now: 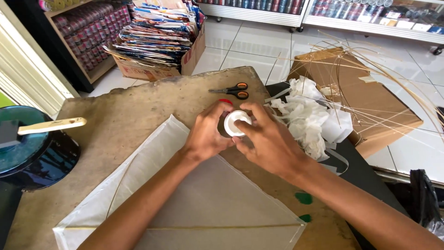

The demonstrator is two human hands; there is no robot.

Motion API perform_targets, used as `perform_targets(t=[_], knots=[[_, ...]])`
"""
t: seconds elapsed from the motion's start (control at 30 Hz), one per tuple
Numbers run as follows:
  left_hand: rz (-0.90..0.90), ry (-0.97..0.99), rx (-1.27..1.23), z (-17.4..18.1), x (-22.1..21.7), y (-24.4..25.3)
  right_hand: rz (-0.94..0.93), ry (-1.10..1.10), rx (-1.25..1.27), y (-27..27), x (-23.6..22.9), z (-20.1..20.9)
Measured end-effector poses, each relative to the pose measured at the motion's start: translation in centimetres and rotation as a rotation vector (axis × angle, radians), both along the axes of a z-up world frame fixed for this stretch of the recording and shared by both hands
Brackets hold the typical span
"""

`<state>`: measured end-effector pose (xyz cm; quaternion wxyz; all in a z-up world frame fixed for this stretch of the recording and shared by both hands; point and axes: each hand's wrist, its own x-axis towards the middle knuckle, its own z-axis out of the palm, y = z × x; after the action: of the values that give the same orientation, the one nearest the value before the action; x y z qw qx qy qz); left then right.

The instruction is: Assembling a kite by applying glue to the paper edges and folding them over the bamboo frame.

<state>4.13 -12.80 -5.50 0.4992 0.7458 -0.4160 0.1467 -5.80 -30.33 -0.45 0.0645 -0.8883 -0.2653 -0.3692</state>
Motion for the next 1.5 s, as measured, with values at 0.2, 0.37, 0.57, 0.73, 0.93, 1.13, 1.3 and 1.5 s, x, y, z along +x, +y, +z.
perform_targets(t=[0.2, 0.37, 0.57, 0.73, 0.93, 1.13, 1.3, 1.5], knots=[[0.021, -0.052, 0.006, 0.3, -0.4, -0.1, 0.014, -0.055, -0.011, 0.2, 0.2, -0.2], [0.024, -0.070, -0.012, 0.6, -0.6, -0.2, 0.016, -0.115, -0.055, 0.1, 0.4, -0.1], [0.016, -0.065, -0.013, 0.5, -0.5, -0.2, 0.002, -0.155, -0.096, 0.4, 0.5, -0.2], [0.017, -0.072, -0.020, 0.7, -0.5, -0.2, -0.019, -0.119, -0.104, 0.7, 0.3, 0.2], [0.027, -0.055, -0.012, 0.7, -0.5, -0.3, -0.005, 0.040, -0.042, 0.6, -0.6, 1.1], [0.024, -0.011, -0.016, 0.8, -0.2, -0.3, 0.038, 0.093, 0.235, 0.5, -0.7, 1.7], [0.030, 0.024, -0.010, 0.8, -0.1, -0.2, 0.130, 0.284, 0.547, -0.7, -0.2, 1.7], [-0.025, 0.132, -0.072, 1.7, -0.1, -0.3, 0.148, 0.389, 0.756, -0.8, 0.1, 2.2]])
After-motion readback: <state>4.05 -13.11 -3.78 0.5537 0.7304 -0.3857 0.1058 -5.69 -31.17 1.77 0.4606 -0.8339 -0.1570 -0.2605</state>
